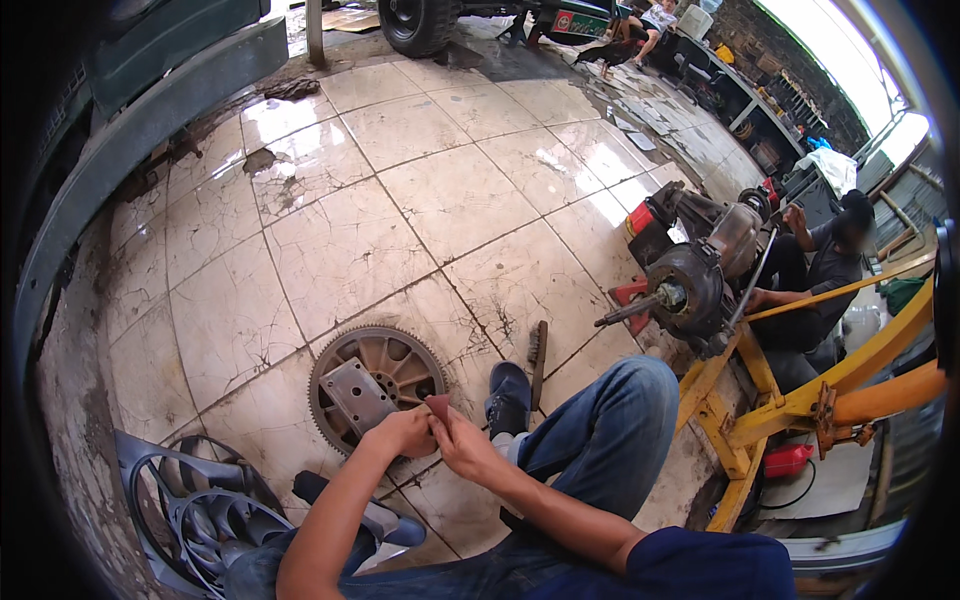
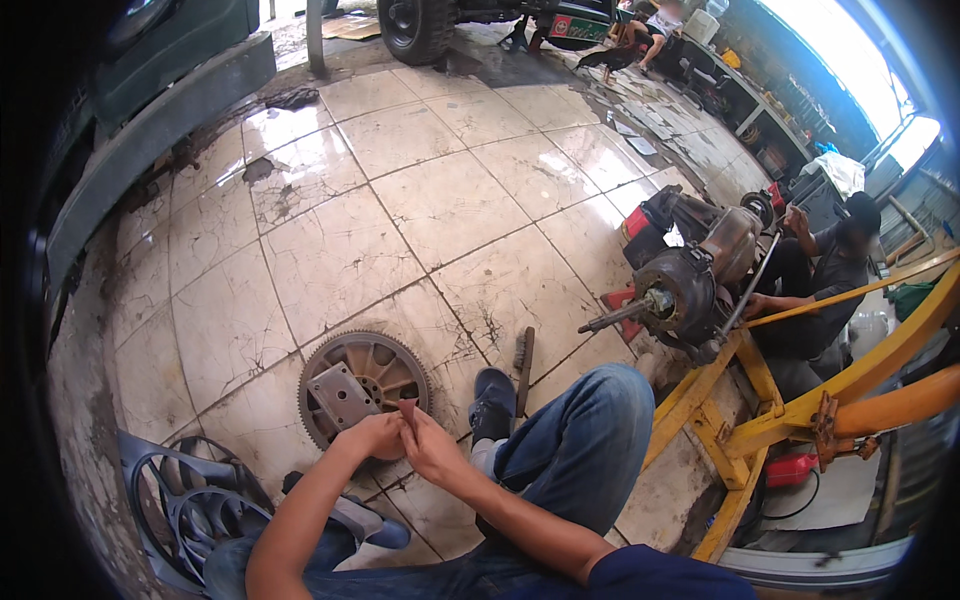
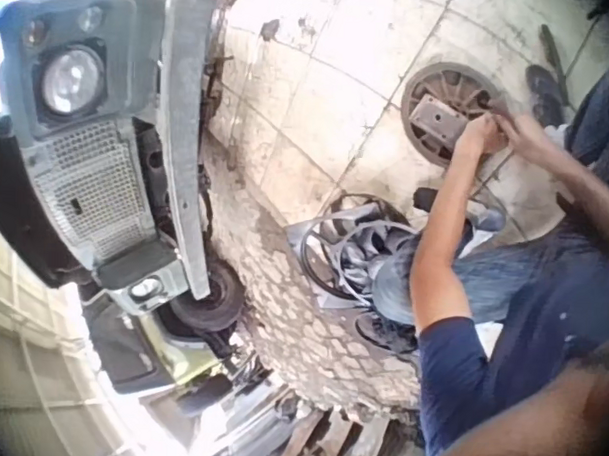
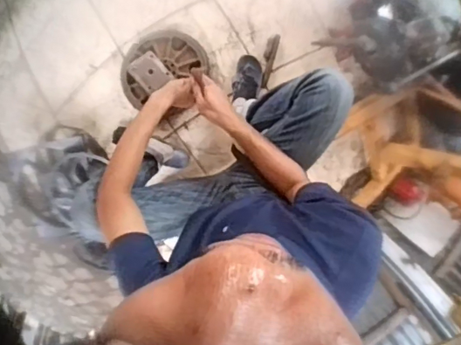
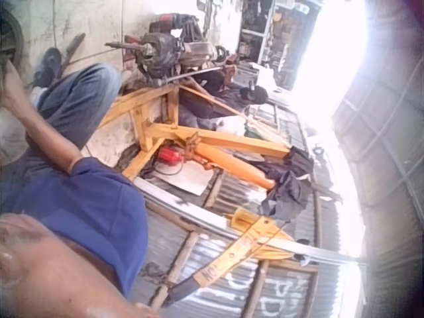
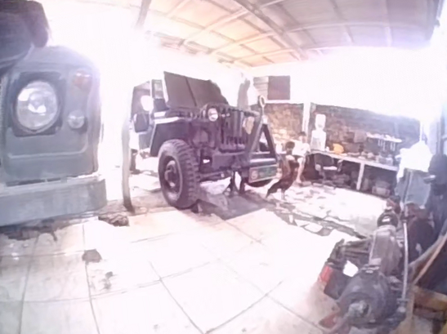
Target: The person sits on the floor and scrubs a metal gear-like part with a small abrasive pad, focusing on the central hub and inner surfaces. The person repeatedly rubs the same areas without changing the part's position.
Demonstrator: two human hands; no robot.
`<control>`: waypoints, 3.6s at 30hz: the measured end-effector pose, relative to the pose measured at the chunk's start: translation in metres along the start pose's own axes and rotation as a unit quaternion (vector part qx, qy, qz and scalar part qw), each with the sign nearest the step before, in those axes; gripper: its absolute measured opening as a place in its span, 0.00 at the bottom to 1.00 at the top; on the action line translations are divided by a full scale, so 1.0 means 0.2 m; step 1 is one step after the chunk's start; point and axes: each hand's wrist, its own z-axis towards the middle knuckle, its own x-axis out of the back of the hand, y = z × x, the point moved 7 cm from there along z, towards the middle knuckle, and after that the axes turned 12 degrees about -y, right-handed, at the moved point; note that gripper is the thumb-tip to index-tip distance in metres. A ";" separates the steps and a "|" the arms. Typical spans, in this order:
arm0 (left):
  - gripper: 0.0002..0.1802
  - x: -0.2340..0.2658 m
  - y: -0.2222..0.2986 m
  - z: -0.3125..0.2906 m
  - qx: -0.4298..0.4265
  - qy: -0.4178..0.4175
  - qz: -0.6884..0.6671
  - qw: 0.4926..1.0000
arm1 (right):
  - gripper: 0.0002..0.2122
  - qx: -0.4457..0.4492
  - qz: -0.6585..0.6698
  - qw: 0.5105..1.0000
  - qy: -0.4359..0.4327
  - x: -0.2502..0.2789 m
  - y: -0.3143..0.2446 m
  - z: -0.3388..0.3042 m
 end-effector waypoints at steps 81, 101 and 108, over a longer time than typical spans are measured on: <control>0.19 0.03 0.09 0.04 -0.063 0.029 0.017 0.997 | 0.17 0.070 -0.035 0.997 0.017 0.07 -0.13 -0.05; 0.14 0.19 0.24 -0.03 0.075 -0.013 0.006 0.997 | 0.18 -0.065 -0.027 0.996 -0.047 0.14 0.01 -0.03; 0.08 0.24 0.35 -0.09 0.010 0.079 0.135 0.988 | 0.17 -0.011 0.030 0.999 -0.021 0.12 0.01 -0.02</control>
